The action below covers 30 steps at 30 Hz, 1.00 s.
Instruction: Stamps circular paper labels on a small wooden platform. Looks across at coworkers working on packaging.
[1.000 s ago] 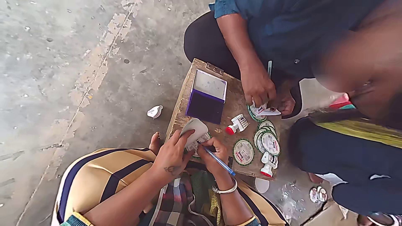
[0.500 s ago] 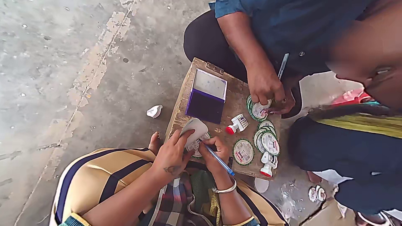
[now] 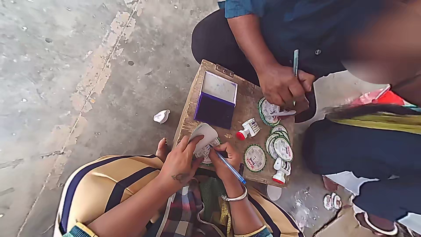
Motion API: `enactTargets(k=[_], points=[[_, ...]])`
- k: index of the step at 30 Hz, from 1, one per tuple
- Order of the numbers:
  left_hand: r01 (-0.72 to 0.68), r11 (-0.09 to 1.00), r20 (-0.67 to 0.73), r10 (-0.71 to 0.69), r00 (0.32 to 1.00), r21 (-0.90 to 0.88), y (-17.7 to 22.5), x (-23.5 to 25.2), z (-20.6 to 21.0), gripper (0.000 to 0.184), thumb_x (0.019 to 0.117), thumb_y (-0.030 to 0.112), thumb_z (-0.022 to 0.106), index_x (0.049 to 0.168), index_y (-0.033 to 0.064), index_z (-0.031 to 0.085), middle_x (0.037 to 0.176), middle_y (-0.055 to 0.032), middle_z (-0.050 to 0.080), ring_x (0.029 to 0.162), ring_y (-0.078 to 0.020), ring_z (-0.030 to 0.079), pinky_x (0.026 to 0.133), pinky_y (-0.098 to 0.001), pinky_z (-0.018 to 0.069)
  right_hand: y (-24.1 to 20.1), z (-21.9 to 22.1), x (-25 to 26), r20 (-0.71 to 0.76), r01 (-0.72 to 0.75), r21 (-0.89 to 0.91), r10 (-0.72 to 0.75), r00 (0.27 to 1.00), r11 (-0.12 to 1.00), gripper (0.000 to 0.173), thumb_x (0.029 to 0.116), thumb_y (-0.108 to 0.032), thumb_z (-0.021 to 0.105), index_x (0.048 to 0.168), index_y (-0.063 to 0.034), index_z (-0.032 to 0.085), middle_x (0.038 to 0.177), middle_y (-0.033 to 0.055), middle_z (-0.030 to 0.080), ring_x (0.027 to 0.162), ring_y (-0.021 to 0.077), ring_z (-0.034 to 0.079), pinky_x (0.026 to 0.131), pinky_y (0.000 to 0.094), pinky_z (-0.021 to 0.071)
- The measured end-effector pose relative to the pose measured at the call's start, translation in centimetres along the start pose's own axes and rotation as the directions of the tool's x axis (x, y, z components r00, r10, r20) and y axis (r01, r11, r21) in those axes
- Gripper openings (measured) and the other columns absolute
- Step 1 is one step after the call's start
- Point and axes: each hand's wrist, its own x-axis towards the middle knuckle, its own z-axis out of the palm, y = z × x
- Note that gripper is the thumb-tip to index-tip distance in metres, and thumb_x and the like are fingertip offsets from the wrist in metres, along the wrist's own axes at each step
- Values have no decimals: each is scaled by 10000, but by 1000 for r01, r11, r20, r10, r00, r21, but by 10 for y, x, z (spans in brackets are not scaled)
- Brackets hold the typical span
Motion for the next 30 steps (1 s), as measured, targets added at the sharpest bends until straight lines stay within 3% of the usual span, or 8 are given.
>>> enactTargets(k=[4,15,25,28,30], points=[[9,1000,20,-9,1000,-14,1,-1,0,527,818,177,768,1297,-5,647,1081,-238,690,914,-396,709,866,-596,506,1,-2,-1,12,2,-15,-2,1000,1000,68,794,-67,692,775,-11,657,719,-31,658,651,-74,586,618,108,494],[-18,1000,-7,18,1000,3,0,-2,2,517,818,194,752,1284,-5,654,1026,-223,685,838,-363,692,813,-542,505,4,-1,-2,-5,-26,-44,26,1000,999,63,797,-89,689,786,-31,666,715,-35,664,630,-63,583,599,124,491],[-36,999,-2,36,999,16,-1,-2,2,496,834,189,738,1290,15,651,1086,-200,696,932,-358,709,876,-569,511,4,0,-2,-25,-10,4,10,1000,1000,52,773,-62,698,763,-33,656,711,-47,667,643,-73,593,609,114,497],[-109,994,-14,110,994,27,-4,-1,3,400,860,183,711,1230,33,692,1061,-178,710,895,-330,712,867,-569,495,3,-4,-3,-96,17,155,-2,995,988,99,802,-4,675,813,-97,644,803,-105,688,745,-80,637,687,121,548],[-186,981,0,186,983,59,-5,-3,2,326,889,252,702,1167,83,724,1098,-129,727,937,-285,717,887,-555,478,2,-9,-4,-147,4,263,36,988,965,187,817,17,655,819,-170,652,813,-143,698,739,-76,642,677,124,550]])
